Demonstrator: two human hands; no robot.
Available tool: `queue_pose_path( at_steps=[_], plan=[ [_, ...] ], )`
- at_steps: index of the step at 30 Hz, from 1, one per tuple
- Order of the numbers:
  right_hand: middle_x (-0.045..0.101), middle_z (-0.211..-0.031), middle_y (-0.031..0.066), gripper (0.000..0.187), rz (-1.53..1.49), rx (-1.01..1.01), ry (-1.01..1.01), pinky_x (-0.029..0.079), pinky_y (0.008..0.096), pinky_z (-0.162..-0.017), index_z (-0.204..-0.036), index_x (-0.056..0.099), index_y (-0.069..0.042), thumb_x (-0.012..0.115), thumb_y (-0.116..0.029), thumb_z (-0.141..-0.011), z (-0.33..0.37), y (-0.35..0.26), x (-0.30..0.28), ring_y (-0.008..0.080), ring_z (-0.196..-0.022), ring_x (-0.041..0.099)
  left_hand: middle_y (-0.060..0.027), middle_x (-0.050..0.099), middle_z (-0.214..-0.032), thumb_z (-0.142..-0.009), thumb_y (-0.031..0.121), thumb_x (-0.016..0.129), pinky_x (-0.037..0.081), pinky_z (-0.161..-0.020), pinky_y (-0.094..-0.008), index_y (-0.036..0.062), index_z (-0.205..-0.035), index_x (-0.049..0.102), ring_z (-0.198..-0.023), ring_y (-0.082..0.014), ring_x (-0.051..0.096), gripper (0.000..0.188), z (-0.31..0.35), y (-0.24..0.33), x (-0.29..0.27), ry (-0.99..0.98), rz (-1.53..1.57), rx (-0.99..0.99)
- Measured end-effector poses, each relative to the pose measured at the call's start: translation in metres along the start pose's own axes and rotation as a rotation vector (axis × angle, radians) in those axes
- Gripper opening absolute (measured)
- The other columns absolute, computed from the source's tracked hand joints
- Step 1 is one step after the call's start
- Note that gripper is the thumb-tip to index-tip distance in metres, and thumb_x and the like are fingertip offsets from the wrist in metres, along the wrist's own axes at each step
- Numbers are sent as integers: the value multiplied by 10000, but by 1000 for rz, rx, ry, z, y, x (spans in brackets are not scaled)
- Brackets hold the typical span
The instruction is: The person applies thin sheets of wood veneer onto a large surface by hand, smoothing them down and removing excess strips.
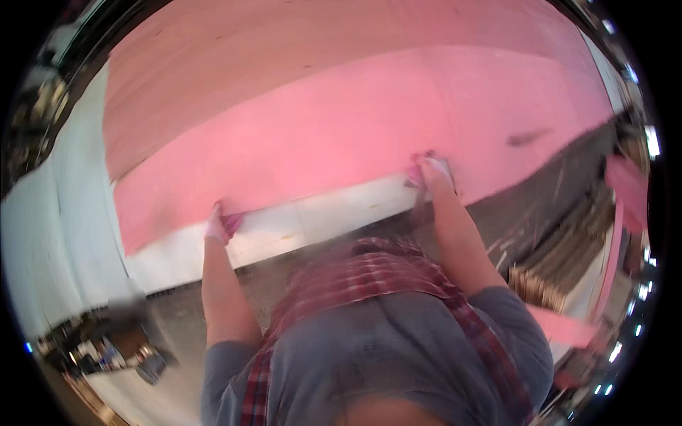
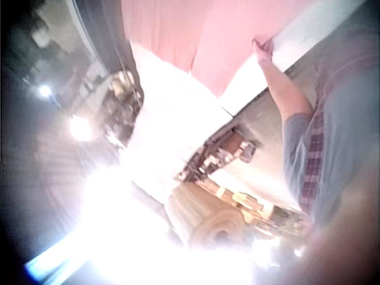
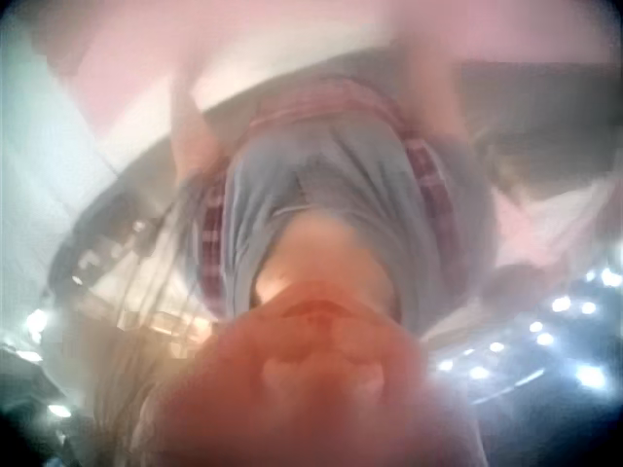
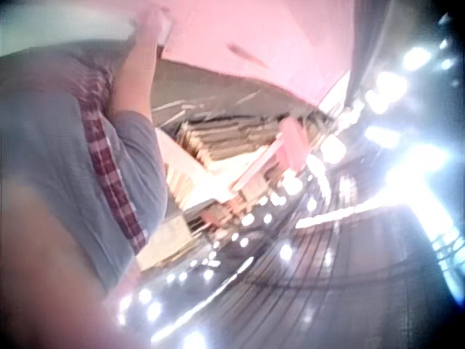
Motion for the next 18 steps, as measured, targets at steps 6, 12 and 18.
queue_pose_path(
  at_steps=[6,12,18],
  plan=[
    [586,-904,52,220,-422,299,-1,528,395,-547,-1009,566,-112,505,-247,-846,18,-6,9,182,-673,593,-97,582,-1016,-805,536,495,526,-651,-354,250,-1079,509,-875,-249,599,396,9,4,12,35,-138,4],
    [602,-792,78,197,-407,287,-19,530,390,-490,-928,541,-103,515,-278,-840,29,-13,17,206,-575,599,-57,583,-1026,-789,581,479,527,-626,-370,313,-1010,547,-921,-240,588,355,-6,-3,-9,126,-64,62],
    [599,-728,94,252,-320,329,-8,491,372,-457,-825,524,-59,471,-304,-850,18,-4,26,198,-546,584,-86,609,-920,-753,638,476,522,-544,-328,180,-962,566,-765,-234,609,512,2,5,-1,190,-111,32]
  ],
)
Point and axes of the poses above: each hand's wrist, its own z-axis away from the middle knuckle, its own x-axis out of the palm, y = z × x, the point moved 7 cm from there along -z, towards the middle knuckle
